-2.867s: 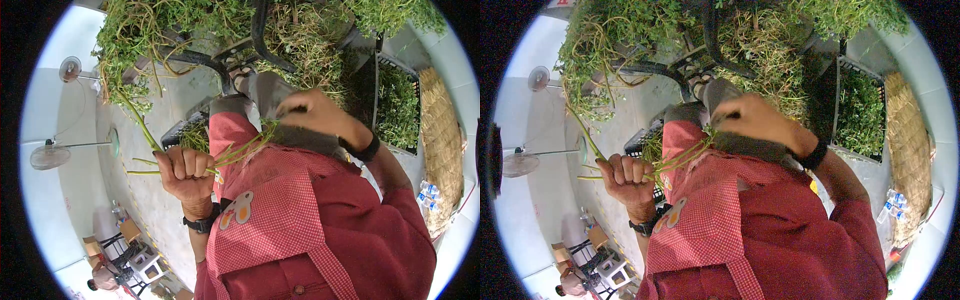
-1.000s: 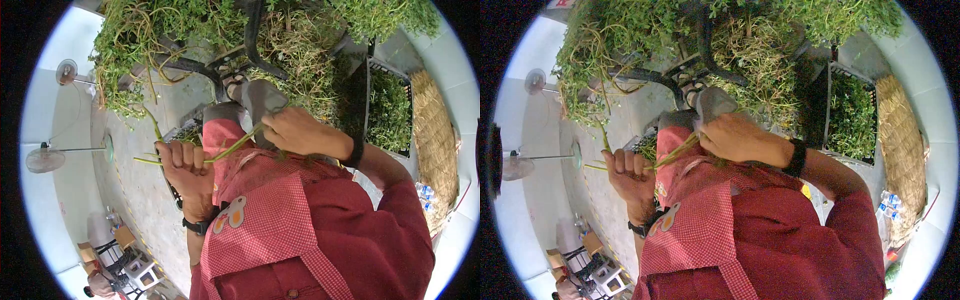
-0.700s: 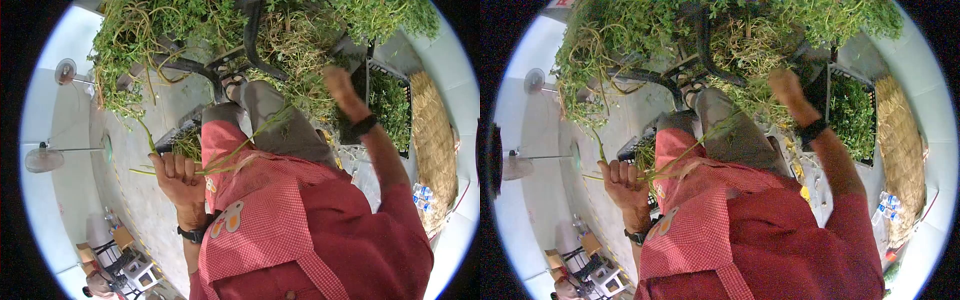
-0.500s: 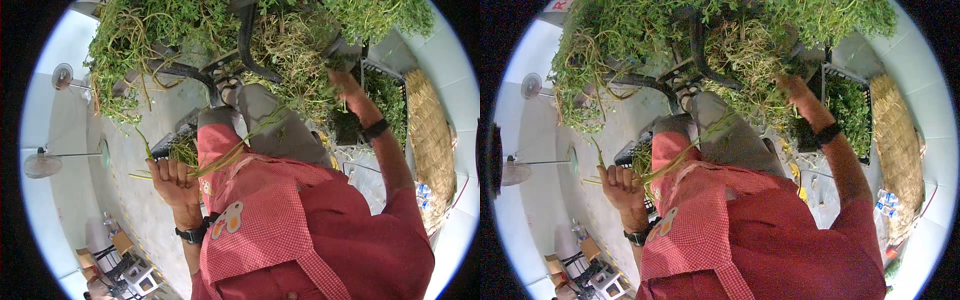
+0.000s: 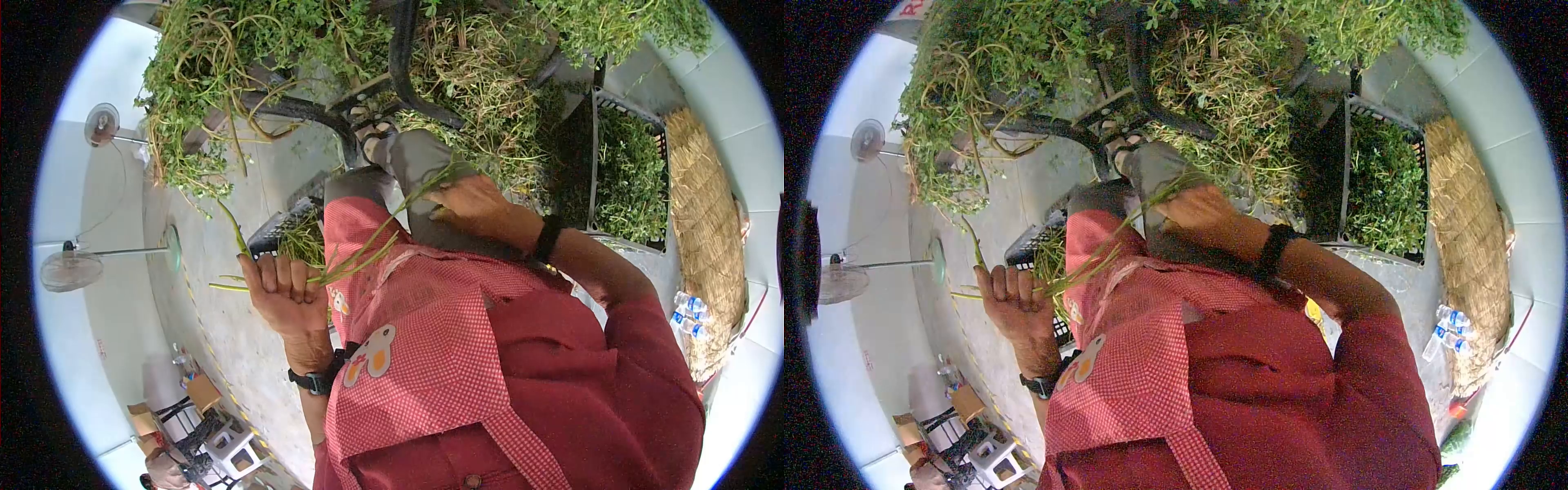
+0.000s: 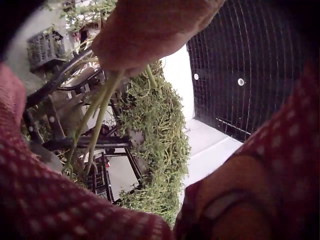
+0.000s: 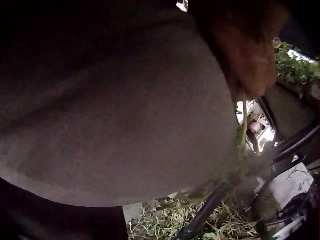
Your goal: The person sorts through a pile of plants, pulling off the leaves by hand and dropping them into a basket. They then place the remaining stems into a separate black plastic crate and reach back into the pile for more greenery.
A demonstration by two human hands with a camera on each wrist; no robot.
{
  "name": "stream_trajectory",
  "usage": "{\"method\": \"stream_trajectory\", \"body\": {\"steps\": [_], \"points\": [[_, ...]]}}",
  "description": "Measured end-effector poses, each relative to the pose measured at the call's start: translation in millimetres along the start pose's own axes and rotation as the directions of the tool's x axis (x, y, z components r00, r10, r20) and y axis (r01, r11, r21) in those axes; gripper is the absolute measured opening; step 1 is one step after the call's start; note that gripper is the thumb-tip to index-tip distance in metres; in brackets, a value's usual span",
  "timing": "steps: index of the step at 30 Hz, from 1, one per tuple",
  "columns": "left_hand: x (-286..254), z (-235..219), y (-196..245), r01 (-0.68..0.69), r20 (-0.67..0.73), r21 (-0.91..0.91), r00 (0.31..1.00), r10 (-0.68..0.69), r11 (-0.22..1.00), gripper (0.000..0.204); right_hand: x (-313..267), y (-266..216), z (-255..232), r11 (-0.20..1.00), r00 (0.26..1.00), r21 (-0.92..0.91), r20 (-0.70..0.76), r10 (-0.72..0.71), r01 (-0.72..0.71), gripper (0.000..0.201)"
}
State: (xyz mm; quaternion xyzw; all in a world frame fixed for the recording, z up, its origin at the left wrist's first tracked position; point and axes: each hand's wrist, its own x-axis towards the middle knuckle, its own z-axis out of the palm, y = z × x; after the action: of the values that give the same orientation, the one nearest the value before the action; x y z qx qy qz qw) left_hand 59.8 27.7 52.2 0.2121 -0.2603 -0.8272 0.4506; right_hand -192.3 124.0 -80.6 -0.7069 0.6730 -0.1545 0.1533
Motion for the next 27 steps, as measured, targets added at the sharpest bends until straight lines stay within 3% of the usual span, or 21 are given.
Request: {"method": "stream_trajectory", "body": {"steps": [2, 4, 8, 10, 11, 13, 17, 20, 22, 23, 25, 27], "points": [[0, 2, -1, -0.011, -0.011, 0.007, 1.0, 0.011, 1.0, 0.047, 0, 2, 3, 1.0, 1.0, -0.007, -0.029, -0.009, 0.009, 0.03], [-1, 2, -2, -0.024, -0.026, 0.011, 0.999, 0.024, 1.0, 0.047, -5, 2, 5, 0.99, 0.966, 0.073, -0.237, -0.099, 0.119, 0.031], [0, 5, -2, -0.029, -0.06, 0.008, 0.998, 0.029, 1.0, 0.047, -7, -4, 1, 0.992, 0.967, 0.102, -0.25, -0.04, 0.068, 0.026], [1, 8, -2, -0.029, -0.08, 0.016, 0.996, 0.03, 0.999, 0.047, -6, -11, -12, 0.999, 1.0, 0.032, 0.018, -0.008, 0.008, 0.023], [1, 9, -2, -0.016, -0.04, -0.002, 0.999, 0.016, 1.0, 0.047, -6, -8, -9, 1.0, 1.0, 0.029, 0.015, -0.007, 0.006, 0.023], [0, 11, -3, -0.003, -0.003, -0.021, 1.0, 0.003, 1.0, 0.047, -6, -2, 7, 0.972, 0.929, 0.016, -0.299, -0.219, 0.235, 0.028], [0, 13, -2, -0.037, -0.044, -0.008, 0.998, 0.037, 0.999, 0.048, -7, 9, 22, 0.976, 0.963, -0.089, -0.169, -0.211, 0.198, 0.024], [0, 9, -1, -0.057, -0.038, -0.016, 0.998, 0.056, 0.998, 0.047, -19, 12, 18, 0.958, 0.874, -0.068, -0.396, -0.282, 0.278, 0.02], [0, 8, -4, -0.056, -0.016, -0.024, 0.998, 0.055, 0.998, 0.047, -24, 9, 4, 0.981, 0.957, 0.014, -0.221, -0.187, 0.195, 0.019], [0, 8, -6, -0.049, -0.043, -0.002, 0.998, 0.049, 0.999, 0.046, -26, 4, -7, 0.981, 0.957, 0.011, -0.222, -0.187, 0.194, 0.019], [0, 13, -11, -0.044, -0.07, 0.019, 0.997, 0.046, 0.999, 0.046, -27, -9, -38, 0.998, 0.996, 0.013, 0.074, 0.056, -0.057, 0.029], [-1, 21, -15, -0.028, -0.243, 0.026, 0.969, 0.034, 0.999, 0.048, -26, -1, -29, 0.993, 0.997, 0.09, -0.001, 0.074, -0.074, 0.025]]}}
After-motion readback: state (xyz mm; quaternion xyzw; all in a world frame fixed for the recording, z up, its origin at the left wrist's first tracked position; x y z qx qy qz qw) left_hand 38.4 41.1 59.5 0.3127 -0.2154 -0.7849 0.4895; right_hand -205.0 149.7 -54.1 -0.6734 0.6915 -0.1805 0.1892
